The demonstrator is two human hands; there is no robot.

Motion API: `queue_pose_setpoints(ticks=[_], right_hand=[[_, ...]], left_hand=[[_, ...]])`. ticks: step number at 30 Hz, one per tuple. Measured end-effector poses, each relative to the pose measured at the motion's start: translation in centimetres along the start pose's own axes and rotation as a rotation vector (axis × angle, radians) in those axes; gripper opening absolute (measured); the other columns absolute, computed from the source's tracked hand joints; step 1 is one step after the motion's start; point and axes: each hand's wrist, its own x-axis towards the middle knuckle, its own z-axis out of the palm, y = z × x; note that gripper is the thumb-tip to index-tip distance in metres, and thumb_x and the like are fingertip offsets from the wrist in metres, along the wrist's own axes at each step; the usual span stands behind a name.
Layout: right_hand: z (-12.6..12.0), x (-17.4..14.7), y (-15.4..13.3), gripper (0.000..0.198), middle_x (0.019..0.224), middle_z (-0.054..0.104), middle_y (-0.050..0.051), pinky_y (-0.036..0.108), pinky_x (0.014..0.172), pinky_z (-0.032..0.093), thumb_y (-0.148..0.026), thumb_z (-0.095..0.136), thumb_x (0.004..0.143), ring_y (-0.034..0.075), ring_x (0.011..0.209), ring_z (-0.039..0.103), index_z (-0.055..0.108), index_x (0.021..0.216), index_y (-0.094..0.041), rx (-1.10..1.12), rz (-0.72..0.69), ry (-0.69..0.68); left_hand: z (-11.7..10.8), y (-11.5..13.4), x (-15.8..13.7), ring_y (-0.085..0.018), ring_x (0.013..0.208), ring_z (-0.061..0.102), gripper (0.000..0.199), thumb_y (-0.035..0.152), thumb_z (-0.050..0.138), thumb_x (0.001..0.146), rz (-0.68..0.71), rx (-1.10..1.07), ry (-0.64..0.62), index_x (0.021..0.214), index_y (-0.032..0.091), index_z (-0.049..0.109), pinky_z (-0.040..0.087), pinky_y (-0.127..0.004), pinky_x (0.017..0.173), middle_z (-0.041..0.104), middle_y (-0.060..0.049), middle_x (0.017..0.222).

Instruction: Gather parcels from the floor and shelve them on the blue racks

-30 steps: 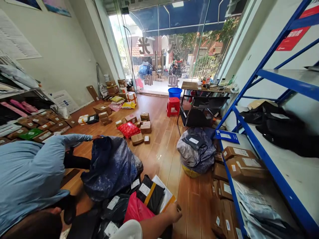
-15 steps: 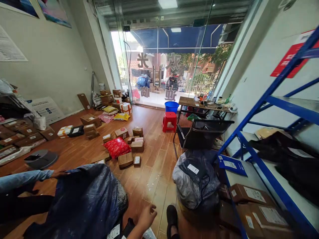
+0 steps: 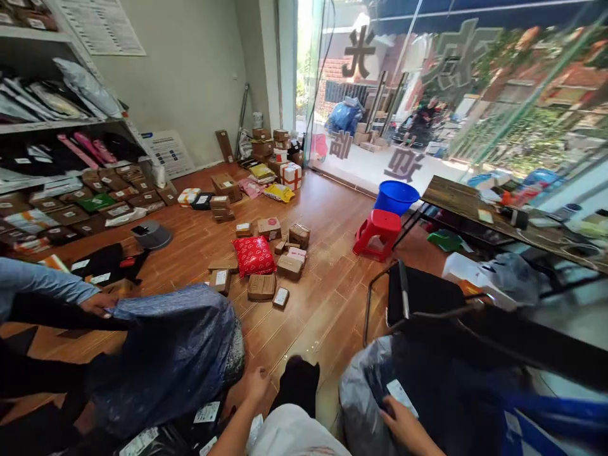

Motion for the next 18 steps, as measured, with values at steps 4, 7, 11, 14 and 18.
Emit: queue_pose_setpoints(ticks=[4, 7, 11, 14, 18], right_hand=[[2.8, 20.8, -7.3, 0.047, 0.091, 0.073, 0.008, 0.043, 0.087, 0.054, -0.056, 0.052, 0.074, 0.031, 0.091, 0.071, 0.066, 0.107, -0.025, 0.043, -0.225, -0.23], [7.3, 35.1, -14.1, 0.056, 0.093, 0.072, 0.007, 0.04, 0.086, 0.053, -0.055, 0.047, 0.081, 0.028, 0.09, 0.07, 0.055, 0.125, -0.022, 0.089, -0.27, -0.301], [13.6, 50.6, -19.8, 0.066, 0.096, 0.07, 0.012, 0.044, 0.085, 0.053, -0.055, 0.045, 0.078, 0.03, 0.087, 0.07, 0.047, 0.13, -0.015, 0.061, -0.191, -0.362], [16.9, 60.9, -21.2, 0.065, 0.102, 0.069, 0.013, 0.046, 0.089, 0.053, -0.055, 0.047, 0.079, 0.032, 0.093, 0.07, 0.046, 0.133, -0.018, -0.009, -0.164, -0.377], [21.6, 75.0, -20.4, 0.061, 0.116, 0.068, 0.015, 0.047, 0.098, 0.052, -0.052, 0.045, 0.084, 0.034, 0.112, 0.066, 0.046, 0.137, -0.02, -0.119, -0.166, -0.297]], left_hand=[[-2.4, 3.7, 10.2, -0.025, 0.12, 0.065, 0.046, 0.026, 0.053, 0.095, -0.158, -0.025, 0.042, 0.138, 0.009, 0.055, 0.047, -0.029, 0.1, 0.067, -0.018, 0.129], [-3.9, 8.4, 20.2, -0.029, 0.123, 0.063, 0.053, 0.027, 0.051, 0.094, -0.271, -0.046, 0.056, 0.143, 0.008, 0.05, 0.047, -0.033, 0.101, 0.064, -0.022, 0.131], [-5.0, 15.9, 34.4, -0.031, 0.129, 0.057, 0.064, 0.026, 0.059, 0.089, -0.355, -0.07, 0.053, 0.148, 0.009, 0.041, 0.042, -0.037, 0.107, 0.053, -0.024, 0.142], [-4.2, 20.4, 44.2, -0.032, 0.137, 0.048, 0.078, 0.028, 0.067, 0.083, -0.355, -0.064, 0.047, 0.152, 0.014, 0.034, 0.036, -0.038, 0.112, 0.047, -0.021, 0.148], [0.1, 22.7, 55.6, -0.033, 0.145, 0.038, 0.089, 0.026, 0.071, 0.079, -0.372, -0.029, -0.008, 0.155, 0.014, 0.027, 0.032, -0.038, 0.116, 0.036, -0.021, 0.156]])
